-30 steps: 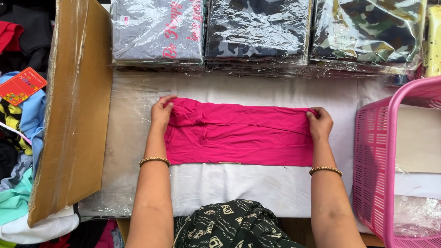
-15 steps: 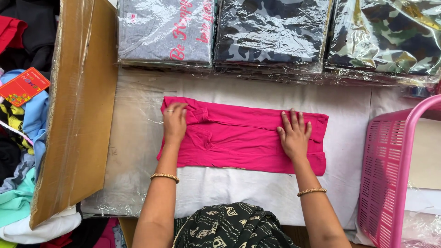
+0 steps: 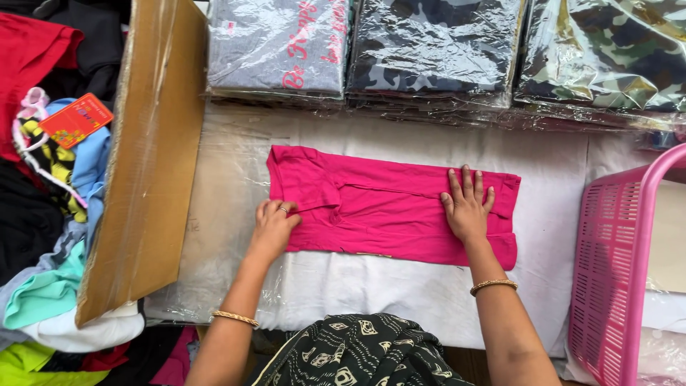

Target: The person folds a pink t-shirt on a white table surface, smoothing it out and folding it into a compact rectangle. They then place the folded shirt into a clear plastic bag and arrange it with other packaged clothes.

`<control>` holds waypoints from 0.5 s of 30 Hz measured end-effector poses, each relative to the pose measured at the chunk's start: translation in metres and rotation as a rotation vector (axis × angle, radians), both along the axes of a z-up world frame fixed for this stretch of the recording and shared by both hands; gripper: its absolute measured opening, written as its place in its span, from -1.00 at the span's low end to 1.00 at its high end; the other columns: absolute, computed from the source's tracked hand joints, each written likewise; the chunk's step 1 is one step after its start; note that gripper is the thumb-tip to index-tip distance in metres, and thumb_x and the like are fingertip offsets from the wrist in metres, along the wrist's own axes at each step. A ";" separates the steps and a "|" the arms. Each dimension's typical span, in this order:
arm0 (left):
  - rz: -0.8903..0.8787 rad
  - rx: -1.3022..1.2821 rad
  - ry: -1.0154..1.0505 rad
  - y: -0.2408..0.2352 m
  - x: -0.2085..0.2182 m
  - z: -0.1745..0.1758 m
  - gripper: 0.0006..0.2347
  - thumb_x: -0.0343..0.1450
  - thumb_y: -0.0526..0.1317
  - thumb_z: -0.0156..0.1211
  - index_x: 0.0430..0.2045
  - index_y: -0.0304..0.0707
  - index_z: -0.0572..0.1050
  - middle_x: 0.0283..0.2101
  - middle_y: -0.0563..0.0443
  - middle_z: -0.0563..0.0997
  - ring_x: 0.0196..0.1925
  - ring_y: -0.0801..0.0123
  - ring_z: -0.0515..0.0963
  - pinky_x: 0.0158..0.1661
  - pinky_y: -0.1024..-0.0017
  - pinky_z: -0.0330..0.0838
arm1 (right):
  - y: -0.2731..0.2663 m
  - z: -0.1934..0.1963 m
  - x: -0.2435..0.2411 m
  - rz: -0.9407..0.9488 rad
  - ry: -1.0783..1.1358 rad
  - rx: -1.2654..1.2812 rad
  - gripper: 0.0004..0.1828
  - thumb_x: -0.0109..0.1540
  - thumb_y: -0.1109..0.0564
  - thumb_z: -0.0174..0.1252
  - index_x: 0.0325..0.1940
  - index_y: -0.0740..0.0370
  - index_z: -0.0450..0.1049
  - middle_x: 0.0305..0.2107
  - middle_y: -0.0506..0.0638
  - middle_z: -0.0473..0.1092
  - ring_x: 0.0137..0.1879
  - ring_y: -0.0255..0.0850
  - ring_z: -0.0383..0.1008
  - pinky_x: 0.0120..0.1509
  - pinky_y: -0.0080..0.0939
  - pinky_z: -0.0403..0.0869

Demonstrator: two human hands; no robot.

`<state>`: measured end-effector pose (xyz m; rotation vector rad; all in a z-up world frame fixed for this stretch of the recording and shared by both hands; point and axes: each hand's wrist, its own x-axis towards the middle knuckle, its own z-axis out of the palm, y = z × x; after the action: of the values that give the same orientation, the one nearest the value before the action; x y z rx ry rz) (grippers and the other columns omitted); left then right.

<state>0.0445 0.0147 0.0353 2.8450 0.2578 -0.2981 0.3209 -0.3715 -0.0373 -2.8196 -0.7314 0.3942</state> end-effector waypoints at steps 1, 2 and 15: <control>0.004 0.005 -0.001 -0.007 -0.002 -0.013 -0.83 0.30 -0.31 0.19 -0.34 0.01 0.65 0.07 0.06 0.56 0.23 0.11 0.41 0.34 -0.10 0.03 | 0.004 0.000 -0.004 0.004 -0.001 0.005 -0.32 0.40 -0.37 -0.35 0.61 -0.30 -0.08 0.58 -0.15 -0.25 0.67 -0.08 -0.43 0.60 0.29 -0.46; 0.094 -0.072 -0.089 -0.016 -0.004 -0.026 -0.79 0.35 -0.31 0.13 -0.20 -0.06 0.61 0.17 0.04 0.53 0.30 0.10 0.40 0.34 0.01 0.12 | 0.008 0.001 -0.005 -0.001 -0.024 0.004 -0.32 0.41 -0.36 -0.35 0.61 -0.30 -0.08 0.58 -0.13 -0.25 0.67 -0.08 -0.42 0.60 0.31 -0.46; 0.463 0.095 0.053 -0.024 0.088 -0.067 -0.42 0.56 0.26 -0.31 0.51 0.32 -0.14 0.59 -0.02 -0.33 0.60 -0.09 -0.32 0.43 -0.23 -0.41 | 0.014 0.001 -0.017 0.086 -0.139 -0.158 -0.28 0.48 -0.35 -0.48 0.66 -0.21 -0.46 0.57 -0.28 -0.59 0.67 -0.24 -0.61 0.64 0.29 -0.56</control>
<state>0.1322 -0.0091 -0.0320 2.7607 0.9432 -0.2678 0.3040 -0.3571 -0.0363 -2.9954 -0.8886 0.2838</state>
